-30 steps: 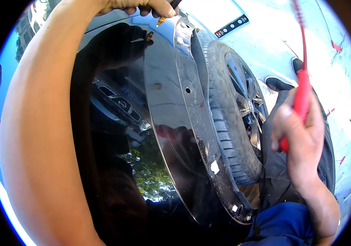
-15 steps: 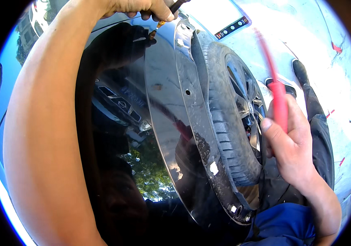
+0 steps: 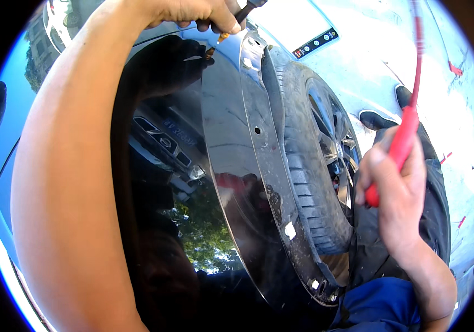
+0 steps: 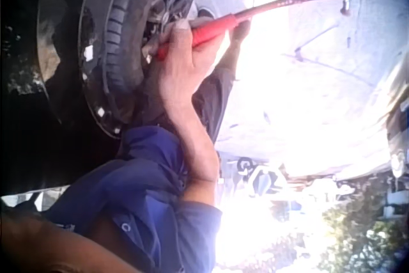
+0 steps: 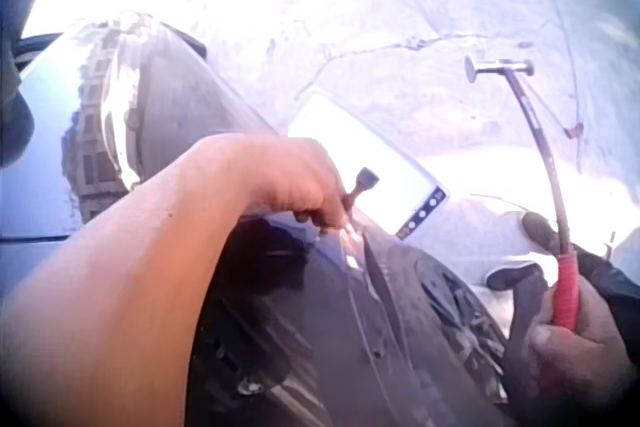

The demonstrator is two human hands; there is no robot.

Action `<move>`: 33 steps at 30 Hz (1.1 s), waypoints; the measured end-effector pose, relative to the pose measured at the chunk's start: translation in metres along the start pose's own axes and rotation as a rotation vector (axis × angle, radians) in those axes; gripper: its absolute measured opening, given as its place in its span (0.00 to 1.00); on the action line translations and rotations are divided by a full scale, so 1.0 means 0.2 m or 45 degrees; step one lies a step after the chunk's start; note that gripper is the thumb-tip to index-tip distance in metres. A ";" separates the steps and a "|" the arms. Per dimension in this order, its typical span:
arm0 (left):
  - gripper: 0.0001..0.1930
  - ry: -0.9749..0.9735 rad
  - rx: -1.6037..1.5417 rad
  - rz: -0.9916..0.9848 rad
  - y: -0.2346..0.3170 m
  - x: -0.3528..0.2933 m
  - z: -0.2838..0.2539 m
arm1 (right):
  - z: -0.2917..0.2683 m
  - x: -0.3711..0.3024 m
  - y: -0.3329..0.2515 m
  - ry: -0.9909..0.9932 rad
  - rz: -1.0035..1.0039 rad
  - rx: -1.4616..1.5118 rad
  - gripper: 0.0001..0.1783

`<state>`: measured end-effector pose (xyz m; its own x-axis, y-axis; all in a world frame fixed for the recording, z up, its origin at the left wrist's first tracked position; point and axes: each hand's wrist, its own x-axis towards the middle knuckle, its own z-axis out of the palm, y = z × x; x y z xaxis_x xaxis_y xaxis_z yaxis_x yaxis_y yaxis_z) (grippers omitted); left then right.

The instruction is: The person uses a hammer and a punch tool to tap high spots on a black car fender while using a reflection board. They wipe the surface with their hand and reposition the board.

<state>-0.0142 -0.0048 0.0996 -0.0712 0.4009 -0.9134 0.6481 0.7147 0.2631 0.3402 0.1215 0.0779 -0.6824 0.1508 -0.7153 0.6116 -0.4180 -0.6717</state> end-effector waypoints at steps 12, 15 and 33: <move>0.17 -0.004 -0.006 -0.096 0.01 -0.03 -0.01 | 0.06 0.02 -0.10 -0.174 0.163 -0.187 0.13; 0.17 0.024 -0.031 -0.104 0.03 -0.03 -0.01 | -0.02 0.05 -0.08 -0.027 -0.033 -0.072 0.15; 0.17 -0.003 0.032 -0.006 -0.03 0.02 0.00 | -0.02 0.03 -0.06 -0.095 0.065 -0.160 0.19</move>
<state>-0.0187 -0.0069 0.0940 -0.0728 0.3961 -0.9153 0.6667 0.7019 0.2507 0.3295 0.1313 0.0806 -0.6741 0.0631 -0.7359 0.6884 -0.3075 -0.6569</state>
